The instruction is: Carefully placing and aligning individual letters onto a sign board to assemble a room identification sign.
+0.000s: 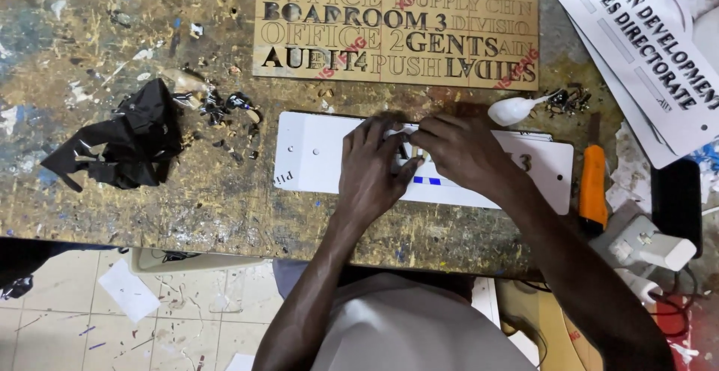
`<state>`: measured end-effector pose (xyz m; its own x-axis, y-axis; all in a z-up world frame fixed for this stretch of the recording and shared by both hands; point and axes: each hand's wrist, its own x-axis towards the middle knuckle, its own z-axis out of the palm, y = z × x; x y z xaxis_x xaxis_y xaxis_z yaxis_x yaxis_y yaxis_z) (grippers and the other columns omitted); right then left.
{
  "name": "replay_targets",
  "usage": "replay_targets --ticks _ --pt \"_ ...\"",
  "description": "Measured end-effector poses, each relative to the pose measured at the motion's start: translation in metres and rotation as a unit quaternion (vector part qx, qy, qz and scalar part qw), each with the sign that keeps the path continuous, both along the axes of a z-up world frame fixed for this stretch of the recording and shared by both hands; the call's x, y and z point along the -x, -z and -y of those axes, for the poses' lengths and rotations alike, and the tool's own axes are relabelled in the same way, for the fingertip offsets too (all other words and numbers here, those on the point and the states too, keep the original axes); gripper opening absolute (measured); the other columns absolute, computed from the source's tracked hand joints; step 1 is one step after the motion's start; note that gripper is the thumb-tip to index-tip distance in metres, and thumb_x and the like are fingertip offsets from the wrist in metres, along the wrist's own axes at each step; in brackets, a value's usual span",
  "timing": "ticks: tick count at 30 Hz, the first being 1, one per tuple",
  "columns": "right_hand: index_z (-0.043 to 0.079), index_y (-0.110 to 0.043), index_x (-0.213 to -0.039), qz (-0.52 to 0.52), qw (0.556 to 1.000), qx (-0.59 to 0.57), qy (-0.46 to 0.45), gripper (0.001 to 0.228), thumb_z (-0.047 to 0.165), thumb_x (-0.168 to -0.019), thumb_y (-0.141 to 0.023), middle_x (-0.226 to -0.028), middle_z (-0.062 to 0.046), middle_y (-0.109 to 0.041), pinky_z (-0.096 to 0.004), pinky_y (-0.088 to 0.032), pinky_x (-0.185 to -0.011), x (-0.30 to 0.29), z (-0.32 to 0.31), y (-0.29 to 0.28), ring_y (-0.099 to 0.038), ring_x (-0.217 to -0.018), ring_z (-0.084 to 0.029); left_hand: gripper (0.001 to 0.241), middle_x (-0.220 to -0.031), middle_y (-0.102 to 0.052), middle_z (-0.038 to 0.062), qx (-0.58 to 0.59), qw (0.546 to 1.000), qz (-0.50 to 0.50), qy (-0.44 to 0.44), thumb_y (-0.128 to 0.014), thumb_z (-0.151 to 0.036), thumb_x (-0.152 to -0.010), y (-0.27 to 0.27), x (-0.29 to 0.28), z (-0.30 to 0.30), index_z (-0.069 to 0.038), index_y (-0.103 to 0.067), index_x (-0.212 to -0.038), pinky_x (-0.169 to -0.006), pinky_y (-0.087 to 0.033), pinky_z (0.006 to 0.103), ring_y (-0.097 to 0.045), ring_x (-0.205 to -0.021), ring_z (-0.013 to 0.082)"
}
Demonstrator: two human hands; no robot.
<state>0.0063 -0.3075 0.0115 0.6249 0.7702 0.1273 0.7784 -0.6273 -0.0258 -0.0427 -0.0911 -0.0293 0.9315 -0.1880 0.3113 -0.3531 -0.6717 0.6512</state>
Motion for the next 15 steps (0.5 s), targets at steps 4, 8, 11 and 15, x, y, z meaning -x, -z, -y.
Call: replay_targets --ticks 4,8,11,15 --pt "0.014 -0.077 -0.113 0.019 1.0 0.004 -0.008 0.02 -0.001 -0.099 -0.073 -0.1 -0.004 -0.065 -0.039 -0.053 -0.058 0.003 -0.002 -0.003 -0.069 -0.088 -0.028 0.046 -0.14 -0.066 0.006 -0.009 1.0 0.005 -0.001 -0.09 -0.045 -0.092 0.001 0.0 0.0 -0.014 -0.081 -0.126 -0.115 -0.044 0.0584 -0.058 -0.143 0.0416" --pt "0.019 -0.077 -0.126 0.005 1.0 0.002 0.013 0.036 0.0 -0.095 -0.073 -0.106 -0.006 -0.062 -0.041 -0.053 -0.062 0.004 0.003 0.0 -0.067 -0.1 -0.031 0.044 -0.137 -0.067 0.008 0.005 1.0 0.011 -0.001 -0.093 -0.042 -0.09 -0.007 0.001 -0.001 -0.012 -0.082 -0.121 -0.113 -0.044 0.0586 -0.058 -0.141 0.0432" --pt "0.02 -0.075 -0.127 -0.029 0.999 -0.015 0.025 0.038 -0.001 -0.096 -0.071 -0.107 -0.005 -0.059 -0.042 -0.052 -0.063 0.007 0.006 -0.001 -0.065 -0.102 -0.032 0.041 -0.136 -0.067 0.007 0.018 1.0 0.006 0.006 -0.092 -0.04 -0.09 -0.007 0.001 -0.003 -0.012 -0.083 -0.119 -0.113 -0.044 0.0584 -0.059 -0.141 0.0435" --pt "0.024 -0.072 -0.127 -0.096 0.993 -0.049 0.054 0.037 -0.002 -0.101 -0.07 -0.11 -0.003 -0.051 -0.045 -0.052 -0.063 0.014 0.009 -0.006 -0.063 -0.099 -0.034 0.033 -0.133 -0.069 0.004 0.042 0.999 0.004 0.009 -0.093 -0.033 -0.089 -0.01 0.001 -0.004 -0.015 -0.084 -0.115 -0.113 -0.043 0.0567 -0.059 -0.141 0.0397"
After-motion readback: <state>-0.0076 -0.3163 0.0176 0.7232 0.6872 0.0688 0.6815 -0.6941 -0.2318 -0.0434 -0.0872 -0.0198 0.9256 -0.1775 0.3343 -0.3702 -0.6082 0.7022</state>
